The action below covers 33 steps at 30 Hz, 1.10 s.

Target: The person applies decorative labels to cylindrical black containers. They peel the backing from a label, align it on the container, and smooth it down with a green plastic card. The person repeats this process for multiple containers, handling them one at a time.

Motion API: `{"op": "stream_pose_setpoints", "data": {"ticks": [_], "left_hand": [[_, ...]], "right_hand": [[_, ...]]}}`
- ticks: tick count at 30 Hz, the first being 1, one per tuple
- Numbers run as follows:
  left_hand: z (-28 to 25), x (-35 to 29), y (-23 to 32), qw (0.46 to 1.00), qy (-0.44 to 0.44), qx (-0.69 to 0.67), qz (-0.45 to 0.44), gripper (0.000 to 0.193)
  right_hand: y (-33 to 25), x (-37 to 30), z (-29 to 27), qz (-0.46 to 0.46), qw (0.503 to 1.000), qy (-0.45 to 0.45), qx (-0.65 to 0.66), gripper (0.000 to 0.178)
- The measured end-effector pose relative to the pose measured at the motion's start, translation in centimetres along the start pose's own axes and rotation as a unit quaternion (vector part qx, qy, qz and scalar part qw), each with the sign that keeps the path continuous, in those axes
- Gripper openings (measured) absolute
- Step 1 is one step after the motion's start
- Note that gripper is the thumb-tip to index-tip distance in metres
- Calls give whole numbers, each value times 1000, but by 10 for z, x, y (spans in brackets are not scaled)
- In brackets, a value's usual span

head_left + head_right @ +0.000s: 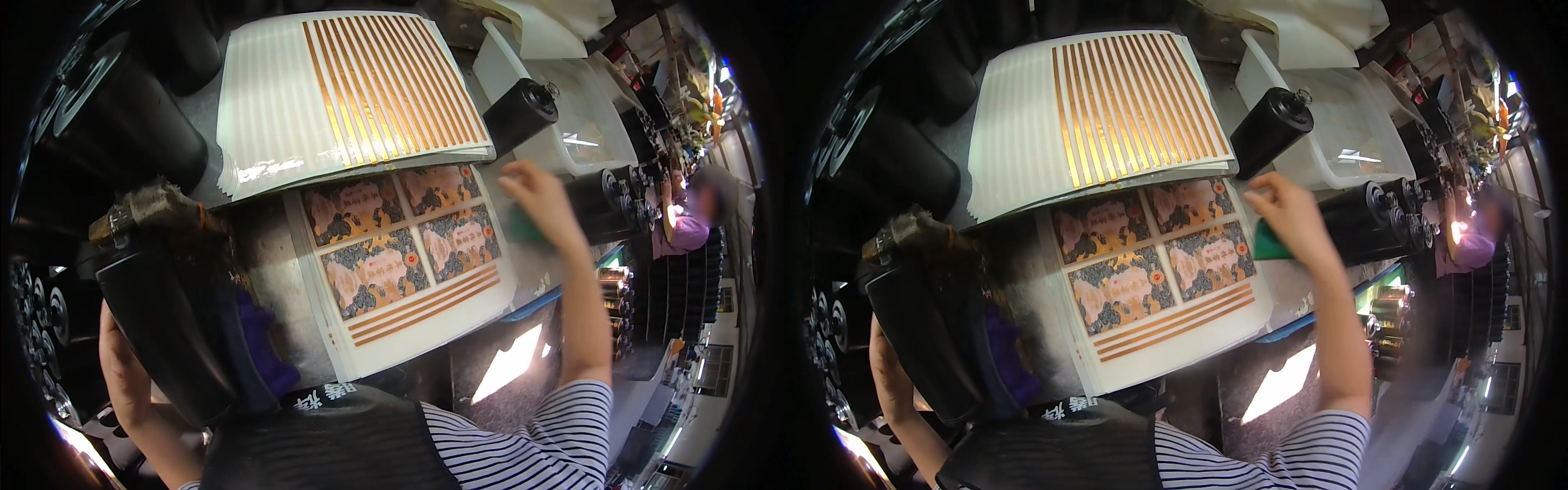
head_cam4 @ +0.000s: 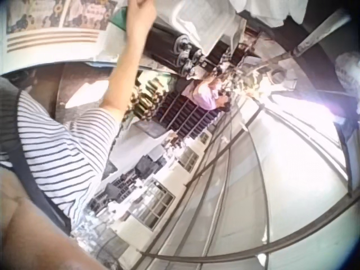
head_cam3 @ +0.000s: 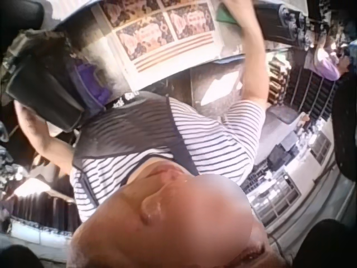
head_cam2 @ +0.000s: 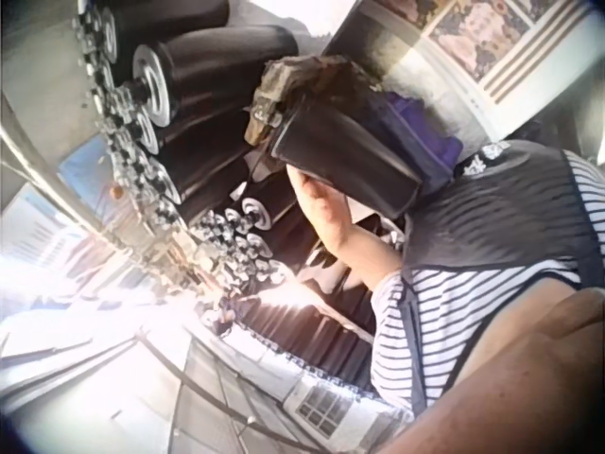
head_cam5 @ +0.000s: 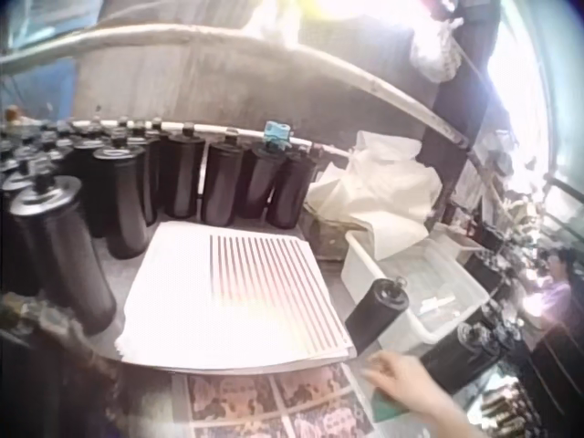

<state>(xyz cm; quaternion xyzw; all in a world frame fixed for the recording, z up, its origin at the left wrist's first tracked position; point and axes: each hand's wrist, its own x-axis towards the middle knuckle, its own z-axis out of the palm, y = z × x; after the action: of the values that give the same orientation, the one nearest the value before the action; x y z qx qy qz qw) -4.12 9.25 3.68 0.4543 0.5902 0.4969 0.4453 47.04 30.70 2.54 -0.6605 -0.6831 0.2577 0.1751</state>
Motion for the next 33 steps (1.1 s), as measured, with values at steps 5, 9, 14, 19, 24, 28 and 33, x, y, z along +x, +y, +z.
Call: {"op": "stream_pose_setpoints", "data": {"ticks": [5,9,14,19,24,28,33], "left_hand": [[24,-12,-18,988,44,-137,-57,76],[44,-10,16,998,51,-24,-31,72],[42,2,30,995,-6,-94,-18,79],[33,-2,10,985,-46,-166,-6,83],[24,3,-7,975,-78,-208,2,84],[21,9,-4,986,-10,-120,112,81],[-9,3,31,980,-91,44,169,75]], "right_hand": [[29,25,56,86,975,73,-193,47],[55,45,65,66,988,78,-119,35],[27,9,67,8,958,215,-188,17],[-60,-60,66,-43,958,274,-76,17],[-137,-111,48,-150,947,256,-120,17],[-218,-146,34,-106,982,10,154,16],[-296,-147,52,-203,903,-171,338,21]]}}
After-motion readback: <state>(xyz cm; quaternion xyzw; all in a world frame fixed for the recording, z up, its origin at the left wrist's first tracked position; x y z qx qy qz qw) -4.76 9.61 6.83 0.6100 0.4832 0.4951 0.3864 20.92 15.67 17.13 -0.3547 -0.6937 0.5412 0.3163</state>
